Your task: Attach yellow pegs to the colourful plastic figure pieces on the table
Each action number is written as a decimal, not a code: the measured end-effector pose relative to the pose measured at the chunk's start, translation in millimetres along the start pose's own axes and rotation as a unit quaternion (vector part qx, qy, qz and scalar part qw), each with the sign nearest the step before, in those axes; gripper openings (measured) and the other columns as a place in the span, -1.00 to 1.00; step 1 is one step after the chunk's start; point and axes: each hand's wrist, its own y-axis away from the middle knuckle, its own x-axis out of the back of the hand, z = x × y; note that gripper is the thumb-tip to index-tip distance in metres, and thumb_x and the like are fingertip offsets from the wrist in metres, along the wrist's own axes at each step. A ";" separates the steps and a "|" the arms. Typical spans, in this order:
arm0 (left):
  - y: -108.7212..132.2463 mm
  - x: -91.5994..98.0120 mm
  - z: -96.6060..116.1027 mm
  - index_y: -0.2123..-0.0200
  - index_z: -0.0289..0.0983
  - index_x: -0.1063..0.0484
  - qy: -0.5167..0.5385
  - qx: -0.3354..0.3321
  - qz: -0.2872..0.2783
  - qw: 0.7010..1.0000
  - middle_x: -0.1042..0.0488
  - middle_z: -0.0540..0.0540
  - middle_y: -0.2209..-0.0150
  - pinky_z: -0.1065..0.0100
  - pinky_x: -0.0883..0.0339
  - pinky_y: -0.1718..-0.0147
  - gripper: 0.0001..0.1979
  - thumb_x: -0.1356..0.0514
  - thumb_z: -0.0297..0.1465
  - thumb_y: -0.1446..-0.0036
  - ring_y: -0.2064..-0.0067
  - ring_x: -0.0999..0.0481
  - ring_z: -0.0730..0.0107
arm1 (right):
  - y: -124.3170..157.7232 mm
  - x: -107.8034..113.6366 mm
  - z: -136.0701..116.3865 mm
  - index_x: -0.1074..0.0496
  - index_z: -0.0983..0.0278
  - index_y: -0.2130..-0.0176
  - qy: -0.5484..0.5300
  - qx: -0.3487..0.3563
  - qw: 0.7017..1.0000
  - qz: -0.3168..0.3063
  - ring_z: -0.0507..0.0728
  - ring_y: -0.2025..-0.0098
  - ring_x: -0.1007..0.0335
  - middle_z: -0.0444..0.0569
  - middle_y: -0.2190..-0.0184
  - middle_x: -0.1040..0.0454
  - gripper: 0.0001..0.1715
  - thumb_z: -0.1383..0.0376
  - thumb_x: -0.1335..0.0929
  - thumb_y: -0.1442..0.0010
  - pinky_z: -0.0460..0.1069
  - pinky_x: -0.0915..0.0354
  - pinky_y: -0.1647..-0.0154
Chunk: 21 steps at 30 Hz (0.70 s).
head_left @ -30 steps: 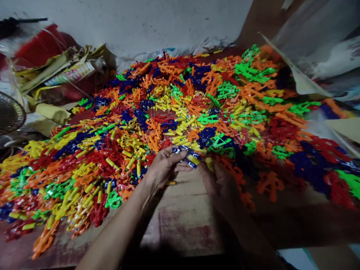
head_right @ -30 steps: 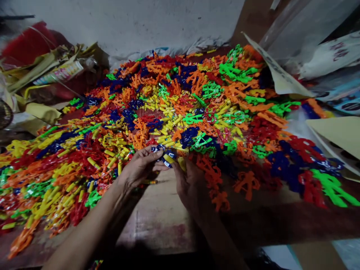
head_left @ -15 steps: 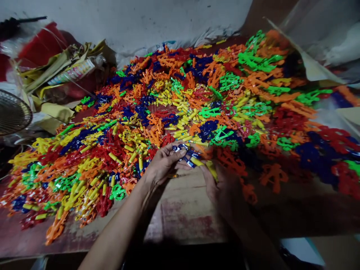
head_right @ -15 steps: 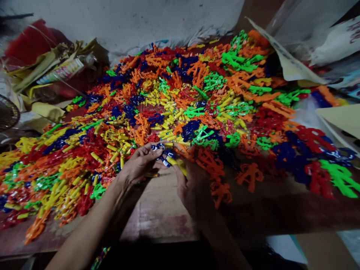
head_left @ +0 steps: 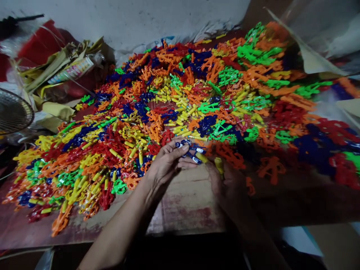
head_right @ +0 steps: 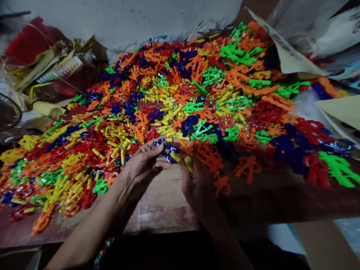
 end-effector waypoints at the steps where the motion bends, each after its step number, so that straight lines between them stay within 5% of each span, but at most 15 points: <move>1: 0.4 0.4 -1.3 0.11 -0.34 -0.45 0.001 -0.008 0.001 1.000 -0.58 -0.06 0.39 0.41 -0.58 0.38 -0.61 -0.45 -0.39 -0.01 0.49 -0.59 0.42 | -0.7 0.4 0.3 -0.51 0.25 0.23 0.008 0.010 1.000 0.000 0.20 0.29 -0.58 0.01 0.45 -0.58 -0.68 0.16 -0.24 -0.36 0.02 -0.45 0.30; 6: 1.5 -1.1 1.2 0.19 -0.30 -0.42 -0.034 -0.044 0.011 0.998 -0.59 -0.04 0.39 0.37 -0.58 0.40 -0.61 -0.48 -0.38 0.06 0.48 -0.61 0.36 | -2.5 1.2 4.5 -0.52 0.24 0.24 0.046 0.051 0.997 0.019 0.20 0.34 -0.59 0.03 0.40 -0.62 -0.66 0.14 -0.23 -0.37 0.04 -0.45 0.34; 16: -6.0 4.7 -1.7 0.18 -0.38 -0.50 -0.023 0.062 0.013 0.998 -0.61 -0.12 0.36 0.45 -0.57 0.42 -0.74 -0.41 -0.49 -0.04 0.48 -0.61 0.41 | 1.3 -2.6 27.1 -0.53 0.25 0.18 0.030 0.103 0.994 -0.005 0.17 0.27 -0.61 0.03 0.30 -0.64 -0.73 0.25 -0.25 -0.37 0.02 -0.49 0.25; 21: -6.5 3.0 -3.4 0.21 -0.38 -0.50 -0.006 0.072 0.031 0.997 -0.59 -0.08 0.41 0.43 -0.58 0.40 -0.81 -0.37 -0.53 -0.07 0.49 -0.61 0.39 | -6.2 5.2 20.7 -0.52 0.25 0.22 0.019 0.065 0.997 -0.045 0.18 0.32 -0.58 0.03 0.35 -0.63 -0.68 0.15 -0.25 -0.37 0.05 -0.48 0.26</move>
